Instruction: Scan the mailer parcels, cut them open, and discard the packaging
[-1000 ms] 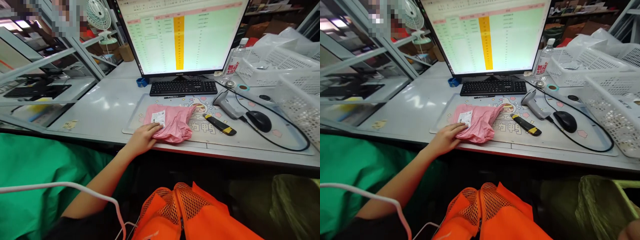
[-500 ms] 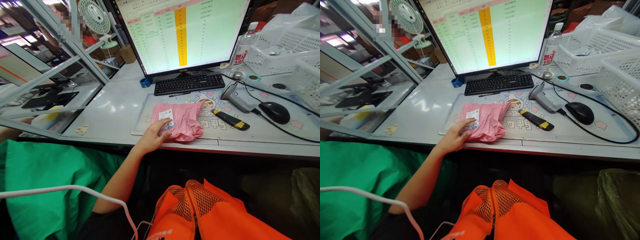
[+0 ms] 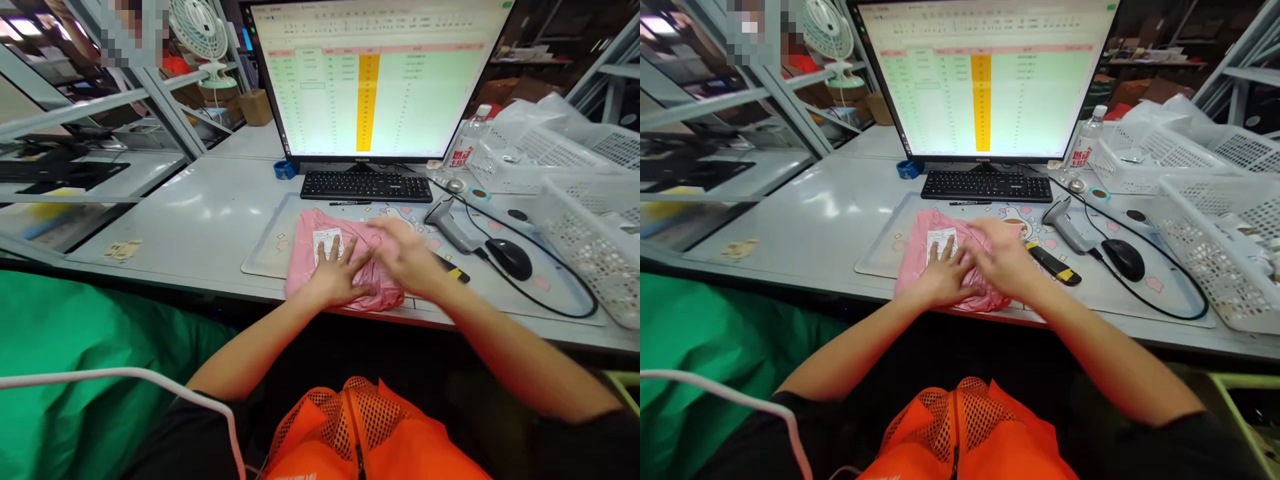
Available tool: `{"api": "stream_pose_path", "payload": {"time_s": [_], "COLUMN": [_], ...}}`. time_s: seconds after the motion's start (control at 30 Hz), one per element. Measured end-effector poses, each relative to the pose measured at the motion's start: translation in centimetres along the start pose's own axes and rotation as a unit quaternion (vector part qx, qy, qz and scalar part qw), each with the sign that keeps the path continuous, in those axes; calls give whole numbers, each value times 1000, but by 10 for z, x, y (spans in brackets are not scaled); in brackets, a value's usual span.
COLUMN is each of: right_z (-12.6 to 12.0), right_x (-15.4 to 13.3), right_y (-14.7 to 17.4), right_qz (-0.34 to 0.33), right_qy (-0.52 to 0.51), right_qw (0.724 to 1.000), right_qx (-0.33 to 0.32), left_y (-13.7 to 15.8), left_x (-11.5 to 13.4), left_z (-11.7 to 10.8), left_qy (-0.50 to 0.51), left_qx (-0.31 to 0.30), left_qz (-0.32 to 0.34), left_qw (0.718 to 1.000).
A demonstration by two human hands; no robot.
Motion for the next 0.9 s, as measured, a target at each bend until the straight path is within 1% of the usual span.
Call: {"api": "stream_pose_path", "payload": {"time_s": [0.03,0.07,0.13,0.2,0.27,0.33,0.37,0.4,0.43,0.47,0.5,0.53,0.57,0.6,0.63,0.67,0.73,0.77,0.83,0.9], "right_z": [15,31,58,72,71,58,47,30,10,-14,-40,-64,-82,-94,-98,-97,-85,-78,-69,-72], "right_x": [6,15,36,53,62,66,68,73,82,94,109,124,139,152,165,176,190,193,191,181], "right_y": [1,4,15,28,37,39,36,29,20,10,-1,-10,-18,-24,-29,-33,-35,-36,-40,-44], "right_qz": [15,35,81,108,120,108,103,109,128,161,207,249,287,320,352,383,433,447,455,444], "right_qy": [47,102,197,232,230,198,171,144,123,115,129,166,214,261,302,329,348,349,348,345], "right_qw": [998,990,963,947,945,951,956,961,968,972,968,954,932,908,884,862,832,824,820,826], "right_qx": [-40,-87,-166,-196,-198,-211,-216,-208,-178,-129,-55,14,58,73,63,37,-12,-21,-12,13], "left_y": [5,13,34,58,79,90,93,92,90,87,82,76,69,62,54,46,31,25,18,15], "left_x": [-2,-5,-14,-22,-29,-32,-32,-30,-28,-23,-16,-7,3,15,27,39,59,66,74,77], "left_z": [2,4,9,15,19,18,16,12,8,3,-1,-4,-5,-3,1,7,23,30,41,47], "left_qy": [-7,-13,-26,-31,-31,-29,-25,-21,-17,-13,-10,-6,-2,4,9,12,9,3,-11,-23], "left_qx": [23,49,100,140,161,167,165,161,156,152,149,148,148,149,150,150,156,164,185,202], "left_qz": [9,15,10,-13,-41,-56,-57,-53,-46,-37,-25,-12,1,11,19,25,27,25,19,22], "left_qw": [1000,999,995,990,986,984,984,985,987,988,988,989,989,989,988,988,987,986,982,979]}}
Point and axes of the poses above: each hand's wrist, its own y-axis away from the middle knuckle, its own z-axis out of the palm, x = y × z, the point moved 5 cm from there along -y, towards the middle knuckle, and after that the axes turned 13 degrees about z, right-handed, at the moved point
